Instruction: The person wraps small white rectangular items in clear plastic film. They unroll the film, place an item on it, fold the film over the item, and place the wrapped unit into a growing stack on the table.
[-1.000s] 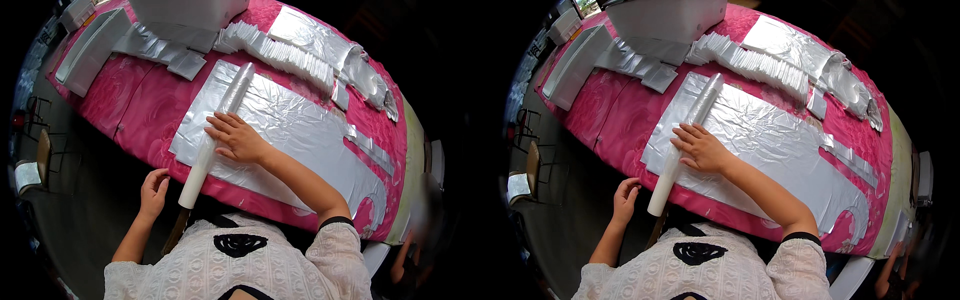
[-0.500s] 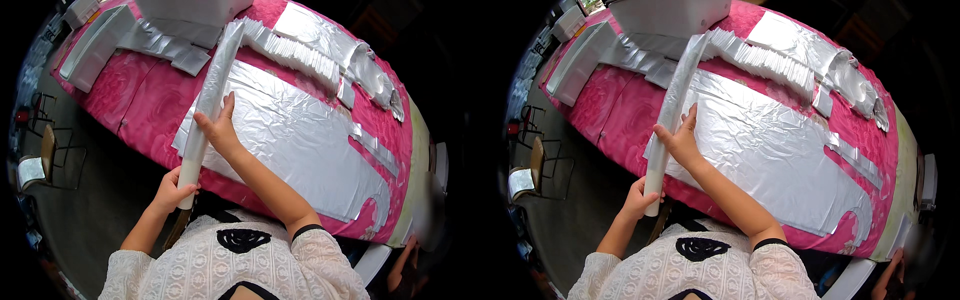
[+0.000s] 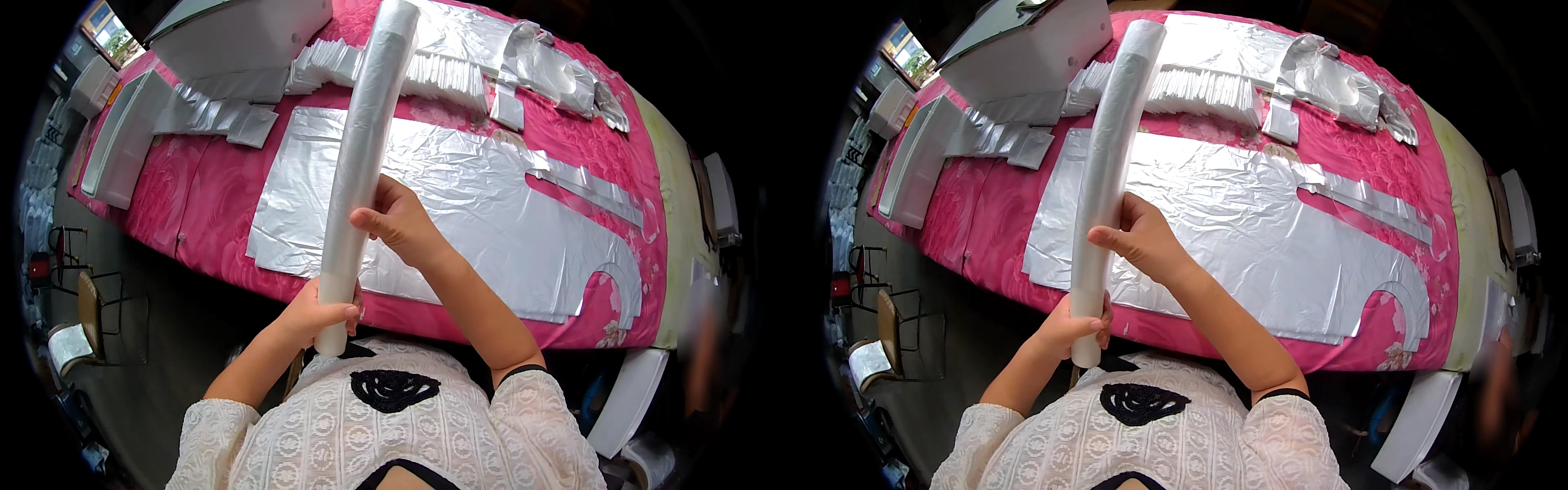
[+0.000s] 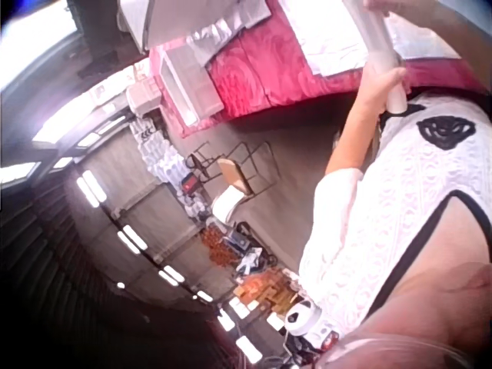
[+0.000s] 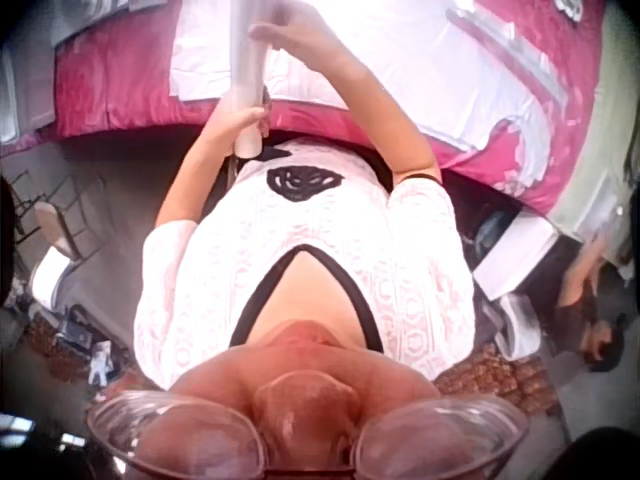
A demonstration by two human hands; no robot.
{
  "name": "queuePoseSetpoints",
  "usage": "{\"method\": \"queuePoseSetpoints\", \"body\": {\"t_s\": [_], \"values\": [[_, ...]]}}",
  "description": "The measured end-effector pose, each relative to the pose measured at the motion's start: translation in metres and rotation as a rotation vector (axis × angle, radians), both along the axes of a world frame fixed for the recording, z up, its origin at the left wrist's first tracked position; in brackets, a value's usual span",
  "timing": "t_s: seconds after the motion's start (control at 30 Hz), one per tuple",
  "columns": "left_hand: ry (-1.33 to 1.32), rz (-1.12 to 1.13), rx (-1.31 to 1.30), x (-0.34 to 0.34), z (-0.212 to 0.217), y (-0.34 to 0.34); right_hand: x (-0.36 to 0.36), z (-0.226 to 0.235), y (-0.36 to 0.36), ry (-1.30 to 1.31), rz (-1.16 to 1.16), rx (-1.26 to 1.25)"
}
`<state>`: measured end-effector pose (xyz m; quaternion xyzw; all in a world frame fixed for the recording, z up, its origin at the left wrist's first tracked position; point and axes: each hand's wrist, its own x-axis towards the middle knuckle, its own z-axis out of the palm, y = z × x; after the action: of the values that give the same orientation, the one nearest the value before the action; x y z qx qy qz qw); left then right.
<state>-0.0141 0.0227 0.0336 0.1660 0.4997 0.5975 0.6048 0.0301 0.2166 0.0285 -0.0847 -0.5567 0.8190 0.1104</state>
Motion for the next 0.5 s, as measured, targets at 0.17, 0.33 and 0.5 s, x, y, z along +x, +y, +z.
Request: {"method": "queuePoseSetpoints", "body": {"t_s": [0.17,0.33,0.5], "values": [[-0.593,-0.348,0.199,0.001,-0.006,0.011,0.03,0.01,0.005,0.232,0.198,-0.317],[-0.236,-0.176,0.099,0.003,-0.012,0.034,0.045,0.012,0.018,0.063,-0.009,-0.171],[0.082,0.006,-0.032,0.01,-0.027,0.044,0.063,-0.011,0.012,-0.166,-0.07,-0.017]]}}
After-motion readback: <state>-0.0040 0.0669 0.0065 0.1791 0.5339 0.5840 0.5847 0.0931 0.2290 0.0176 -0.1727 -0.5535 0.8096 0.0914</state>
